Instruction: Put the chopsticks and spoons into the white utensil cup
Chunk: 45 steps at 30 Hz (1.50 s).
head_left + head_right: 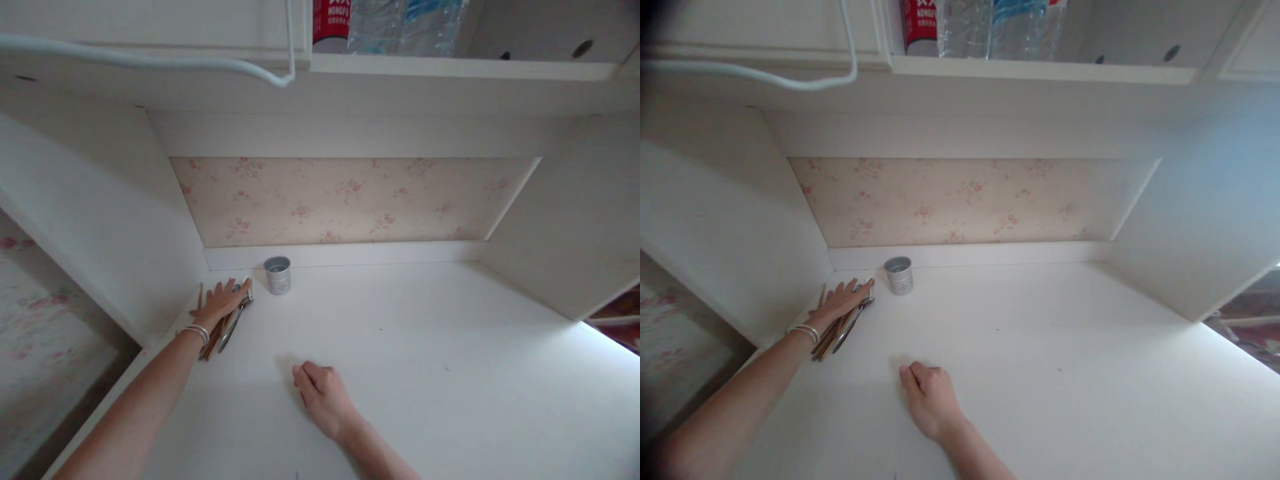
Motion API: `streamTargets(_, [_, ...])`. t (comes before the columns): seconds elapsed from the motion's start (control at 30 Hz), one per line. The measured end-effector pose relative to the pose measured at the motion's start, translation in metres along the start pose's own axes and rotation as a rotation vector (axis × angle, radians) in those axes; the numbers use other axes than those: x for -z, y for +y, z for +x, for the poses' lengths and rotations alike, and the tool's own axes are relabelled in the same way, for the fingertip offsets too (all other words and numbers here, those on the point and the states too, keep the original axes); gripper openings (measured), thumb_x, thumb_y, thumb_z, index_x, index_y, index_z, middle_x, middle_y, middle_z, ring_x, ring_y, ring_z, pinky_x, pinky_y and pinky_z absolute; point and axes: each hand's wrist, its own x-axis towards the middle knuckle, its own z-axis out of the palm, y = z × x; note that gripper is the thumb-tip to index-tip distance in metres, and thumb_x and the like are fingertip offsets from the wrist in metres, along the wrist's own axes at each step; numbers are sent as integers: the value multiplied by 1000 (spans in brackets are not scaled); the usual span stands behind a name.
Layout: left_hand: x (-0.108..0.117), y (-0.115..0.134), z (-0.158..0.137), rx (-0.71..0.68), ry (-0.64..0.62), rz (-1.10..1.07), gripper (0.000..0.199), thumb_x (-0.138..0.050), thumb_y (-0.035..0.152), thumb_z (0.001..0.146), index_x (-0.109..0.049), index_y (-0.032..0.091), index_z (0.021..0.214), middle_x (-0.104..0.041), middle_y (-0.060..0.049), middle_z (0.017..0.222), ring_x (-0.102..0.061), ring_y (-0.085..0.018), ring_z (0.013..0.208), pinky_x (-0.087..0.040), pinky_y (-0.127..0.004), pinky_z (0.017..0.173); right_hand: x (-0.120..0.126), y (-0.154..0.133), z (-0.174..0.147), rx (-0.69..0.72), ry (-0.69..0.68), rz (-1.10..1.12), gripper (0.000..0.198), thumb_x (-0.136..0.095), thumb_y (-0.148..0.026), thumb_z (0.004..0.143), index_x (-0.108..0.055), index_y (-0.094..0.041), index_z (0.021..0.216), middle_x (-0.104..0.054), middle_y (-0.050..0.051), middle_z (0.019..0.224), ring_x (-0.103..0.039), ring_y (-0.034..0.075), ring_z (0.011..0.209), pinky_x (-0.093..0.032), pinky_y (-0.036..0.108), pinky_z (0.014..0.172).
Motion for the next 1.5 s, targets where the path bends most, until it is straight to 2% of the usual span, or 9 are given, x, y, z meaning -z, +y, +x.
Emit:
streamTargets(0.17, [-8,24,-7,40,-57,-50,79,-26,77,77,-28,38,146,-13,-6,159,-14,-52,138,-7,-82,94,3,0,2,-3,-3,-11,50,-29,-47,98,-56,-19,68,-57,0,58,-51,10,55,-31,21,53])
streamTargets(0.37, [-16,16,-38,10,-72,-5,71,-23,71,81,-23,42,146,-12,-1,159,-15,-46,140,-3,-81,96,5,1,2,0,-16,-22,50,-29,-46,99,-58,-18,70,-58,0,59,-51,10,55,-31,20,53])
streamTargets(0.53, [-9,2,-88,-70,-97,39,74,-22,75,80,-22,42,146,-10,-1,159,-16,-44,141,-6,-79,98,5,0,0,25,-11,-58,48,-30,-44,99,-62,-18,73,-62,2,65,-53,11,59,-31,21,56])
streamTargets(0.8, [1,-4,-171,-53,-120,69,80,-28,81,74,-28,42,145,-12,-5,159,-14,-44,142,-4,-79,98,5,-1,-3,38,3,-33,46,-34,-43,97,-65,-19,74,-62,1,62,-53,12,58,-32,21,56])
streamTargets(0.93, [4,1,-177,-71,-128,55,82,-31,82,73,-29,42,144,-11,-4,159,-11,-42,143,-1,-79,99,4,-1,-2,17,18,12,45,-35,-44,96,-63,-19,70,-57,0,57,-51,12,56,-33,21,55])
streamTargets(1.2, [7,6,-159,-78,-136,27,88,-35,83,70,-30,37,145,-11,-8,159,-9,-44,142,0,-80,97,2,4,3,-17,56,77,47,-33,-45,96,-62,-18,71,-55,-2,55,-51,11,54,-35,21,55])
streamTargets(1.3, [11,11,-159,-77,-91,10,86,-41,81,70,-34,37,144,-13,-10,159,-11,-47,141,-4,-81,95,1,7,4,-35,64,97,47,-33,-47,96,-62,-18,73,-55,-2,55,-50,11,52,-36,21,55])
streamTargets(1.4, [18,28,-172,-159,57,-38,73,-43,72,77,-45,33,138,-23,-12,156,-14,-43,141,-7,-78,99,0,9,5,-55,65,147,46,-35,-48,95,-60,-18,72,-54,-3,54,-47,10,49,-35,21,53])
streamTargets(1.5, [22,59,-199,-371,189,-216,49,-42,52,88,-58,22,123,-47,-14,141,-34,-32,134,-22,-53,109,-1,9,6,-103,76,237,45,-37,-51,92,-59,-18,72,-51,-4,52,-45,10,47,-34,22,51])
